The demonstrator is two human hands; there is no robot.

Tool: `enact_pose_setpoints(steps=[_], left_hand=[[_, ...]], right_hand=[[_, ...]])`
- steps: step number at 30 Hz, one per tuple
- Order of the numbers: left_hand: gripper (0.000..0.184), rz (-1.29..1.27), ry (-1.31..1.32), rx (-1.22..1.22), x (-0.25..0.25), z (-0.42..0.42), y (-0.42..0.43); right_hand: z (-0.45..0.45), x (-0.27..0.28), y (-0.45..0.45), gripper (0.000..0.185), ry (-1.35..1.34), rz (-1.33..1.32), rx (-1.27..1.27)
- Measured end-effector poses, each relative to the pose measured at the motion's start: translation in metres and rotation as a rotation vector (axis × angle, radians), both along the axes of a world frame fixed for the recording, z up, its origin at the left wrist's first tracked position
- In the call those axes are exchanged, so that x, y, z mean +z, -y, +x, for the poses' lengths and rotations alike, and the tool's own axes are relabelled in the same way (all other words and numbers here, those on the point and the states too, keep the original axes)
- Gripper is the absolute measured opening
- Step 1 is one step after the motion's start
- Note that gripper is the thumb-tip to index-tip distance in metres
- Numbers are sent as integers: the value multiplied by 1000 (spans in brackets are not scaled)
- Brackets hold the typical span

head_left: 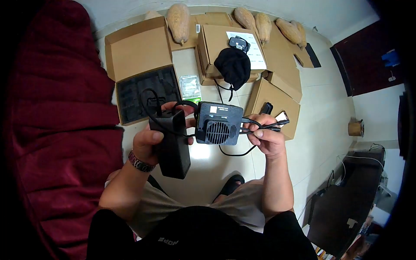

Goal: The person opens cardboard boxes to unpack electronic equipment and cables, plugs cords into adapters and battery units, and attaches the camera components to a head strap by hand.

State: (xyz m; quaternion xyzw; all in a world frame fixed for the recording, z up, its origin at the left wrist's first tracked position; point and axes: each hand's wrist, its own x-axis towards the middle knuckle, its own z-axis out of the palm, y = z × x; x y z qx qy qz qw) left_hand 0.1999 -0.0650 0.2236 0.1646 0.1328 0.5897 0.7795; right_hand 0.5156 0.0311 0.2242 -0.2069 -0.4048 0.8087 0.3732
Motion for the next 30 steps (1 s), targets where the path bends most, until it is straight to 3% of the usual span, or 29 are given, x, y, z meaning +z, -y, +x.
enact_pose_setpoints(steps=[30], left_hand=[[79, -29, 10, 10, -2, 2, 0]], right_hand=[[-2, 1, 0, 17, -9, 11, -4]])
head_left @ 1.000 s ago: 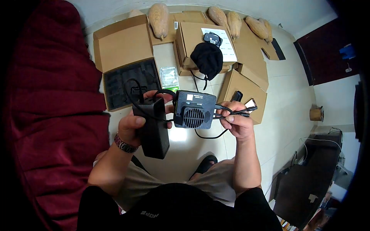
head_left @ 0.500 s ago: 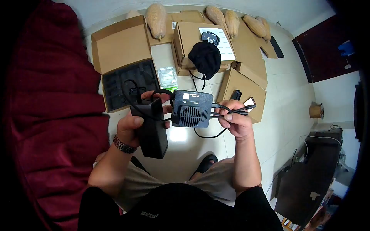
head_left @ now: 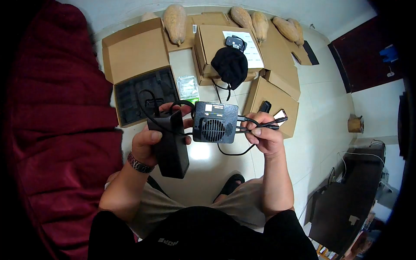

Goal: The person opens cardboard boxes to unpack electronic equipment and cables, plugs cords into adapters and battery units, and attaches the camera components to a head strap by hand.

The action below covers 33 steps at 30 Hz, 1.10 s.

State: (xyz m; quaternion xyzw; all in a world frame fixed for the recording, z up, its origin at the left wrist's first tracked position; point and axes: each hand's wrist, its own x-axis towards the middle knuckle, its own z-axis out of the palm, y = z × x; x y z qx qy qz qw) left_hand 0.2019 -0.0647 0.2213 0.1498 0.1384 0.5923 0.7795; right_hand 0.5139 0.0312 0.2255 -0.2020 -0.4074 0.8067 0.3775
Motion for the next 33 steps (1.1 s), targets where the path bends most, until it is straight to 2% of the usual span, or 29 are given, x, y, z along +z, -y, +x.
enact_pose_setpoints(steps=[5, 7, 8, 11, 15, 20, 23, 26, 28, 29, 31, 33], left_hand=[[83, 30, -39, 24, -4, 2, -1], [77, 30, 26, -9, -5, 1, -2], [77, 32, 25, -8, -4, 2, -3], [74, 34, 119, -33, 6, 11, -4], [67, -86, 43, 30, 13, 14, -2], [57, -202, -77, 65, -1, 9, -2], [56, -207, -236, 100, 0, 16, -1], [61, -189, -505, 184, 2, 21, -1], [64, -119, -800, 283, -7, 23, -1], [64, -127, -803, 293, -8, 25, 1], [68, 46, -1168, 417, -3, 29, 3], [69, 78, -1239, 433, 4, 30, 5]], right_hand=[[0, -1, -1, 16, -10, -5, 0], [0, -3, -1, 16, -9, -130, -49], [-2, -8, 0, 17, -54, -197, -99], [-11, -24, -3, 24, -434, -410, -8], [-4, -22, -5, 25, -379, -396, -196], [9, -24, -11, 26, -416, -379, -232], [7, -17, -9, 27, -379, -389, -280], [9, -19, -9, 25, -326, -361, -331], [13, -27, -13, 25, -342, -311, -242], [15, -28, -13, 25, -341, -317, -252], [14, -28, -14, 25, -341, -327, -255], [15, -28, -14, 26, -331, -317, -260]])
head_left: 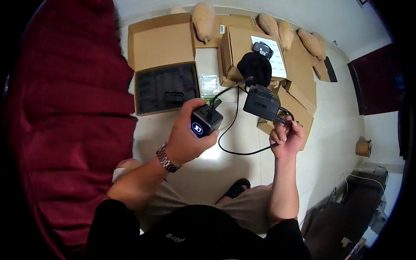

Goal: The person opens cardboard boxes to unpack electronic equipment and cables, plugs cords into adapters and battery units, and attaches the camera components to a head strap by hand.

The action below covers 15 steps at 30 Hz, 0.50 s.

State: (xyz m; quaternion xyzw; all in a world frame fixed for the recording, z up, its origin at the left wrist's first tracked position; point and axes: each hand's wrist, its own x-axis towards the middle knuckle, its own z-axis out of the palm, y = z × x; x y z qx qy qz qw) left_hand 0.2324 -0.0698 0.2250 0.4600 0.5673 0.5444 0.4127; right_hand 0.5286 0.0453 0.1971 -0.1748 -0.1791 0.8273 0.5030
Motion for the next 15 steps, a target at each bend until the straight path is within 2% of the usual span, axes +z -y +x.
enact_pose_setpoints(steps=[5, 9, 11, 15], left_hand=[[68, 90, -155, 74, -1, 2, -1], [67, 101, -137, 86, -2, 1, -1], [68, 168, -319, 124, -1, 1, 0], [72, 219, -473, 138, -3, 0, 3]], right_hand=[[-1, -1, -1, 26, -18, 6, 21], [-7, 4, 1, 24, 22, 49, 16], [-12, 11, 3, 23, 69, 64, 15], [-13, 12, 7, 19, 249, 84, -45]])
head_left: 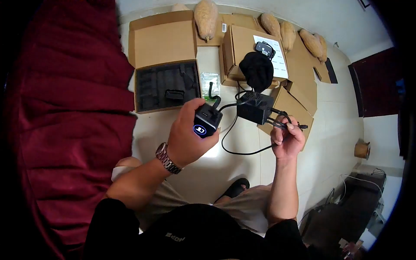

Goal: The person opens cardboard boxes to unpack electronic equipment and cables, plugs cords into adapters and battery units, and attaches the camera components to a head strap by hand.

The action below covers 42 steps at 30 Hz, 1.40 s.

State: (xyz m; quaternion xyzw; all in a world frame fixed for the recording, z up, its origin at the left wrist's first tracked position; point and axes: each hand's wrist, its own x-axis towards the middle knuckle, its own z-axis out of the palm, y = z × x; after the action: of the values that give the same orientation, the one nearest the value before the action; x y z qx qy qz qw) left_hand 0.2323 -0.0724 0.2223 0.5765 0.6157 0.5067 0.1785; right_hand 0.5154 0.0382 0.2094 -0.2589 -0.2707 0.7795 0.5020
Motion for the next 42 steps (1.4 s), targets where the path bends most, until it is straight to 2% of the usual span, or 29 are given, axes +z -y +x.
enact_pose_setpoints(steps=[3, 10, 12, 18, 21, 28, 31, 32, 35, 42], left_hand=[[74, -5, -41, -4, -3, -1, 1], [78, 257, -147, -42, -2, 1, -4], [78, 298, -154, -53, -3, 0, -5], [74, 231, -187, -30, -7, 2, -7], [71, 3, -175, 38, -9, 2, -4], [69, -170, -164, 59, -11, -2, -5], [69, -84, -275, -45, -11, -3, -8], [69, -89, -276, -46, -12, -4, -8], [69, -5, -412, -118, -17, -3, -9], [69, -56, -471, -238, -23, 1, -3]], right_hand=[[-1, 2, 0, 18, 76, 70, 25], [-12, 8, 4, 16, 142, 97, 9], [-16, 9, 7, 15, 226, 77, -101], [-11, 8, 5, 11, 295, 54, -80], [-7, 7, 4, 13, 288, 92, -59], [10, 11, -2, 18, 395, 261, -9], [8, 23, -3, 16, 563, 496, -10], [8, 28, -1, 16, 561, 491, -9], [11, 39, 7, 17, 798, 521, 184], [6, 46, 13, 16, 1045, 451, 282]])
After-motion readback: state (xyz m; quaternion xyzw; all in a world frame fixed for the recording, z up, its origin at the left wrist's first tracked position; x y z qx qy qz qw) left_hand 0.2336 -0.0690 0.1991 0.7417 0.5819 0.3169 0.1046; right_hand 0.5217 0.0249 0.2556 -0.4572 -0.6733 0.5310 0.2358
